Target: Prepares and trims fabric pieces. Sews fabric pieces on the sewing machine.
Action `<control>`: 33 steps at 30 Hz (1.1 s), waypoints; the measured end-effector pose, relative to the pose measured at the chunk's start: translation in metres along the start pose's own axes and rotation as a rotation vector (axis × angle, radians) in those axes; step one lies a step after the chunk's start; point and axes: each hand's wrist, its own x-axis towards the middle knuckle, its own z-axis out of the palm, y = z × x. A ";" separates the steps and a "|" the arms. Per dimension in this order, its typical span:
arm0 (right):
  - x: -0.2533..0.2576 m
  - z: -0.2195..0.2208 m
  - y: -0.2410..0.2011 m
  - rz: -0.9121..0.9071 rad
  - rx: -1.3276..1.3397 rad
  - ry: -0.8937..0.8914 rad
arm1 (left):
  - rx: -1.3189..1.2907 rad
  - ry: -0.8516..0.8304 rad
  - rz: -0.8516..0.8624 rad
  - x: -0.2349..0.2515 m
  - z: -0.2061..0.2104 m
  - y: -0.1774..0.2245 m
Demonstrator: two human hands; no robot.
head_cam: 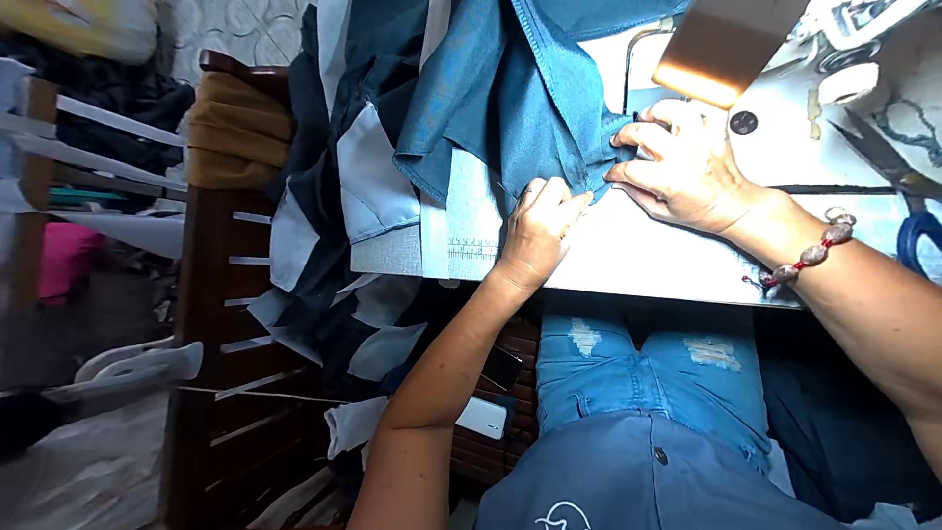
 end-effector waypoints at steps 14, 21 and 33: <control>0.013 0.003 0.002 0.189 0.079 -0.108 | -0.073 -0.123 -0.262 0.008 -0.007 0.010; 0.011 0.012 -0.004 0.235 0.010 -0.039 | -0.052 -0.091 -0.363 0.014 -0.005 0.012; 0.016 0.014 -0.010 0.256 -0.063 0.000 | -0.016 -0.227 -0.401 0.027 -0.014 0.007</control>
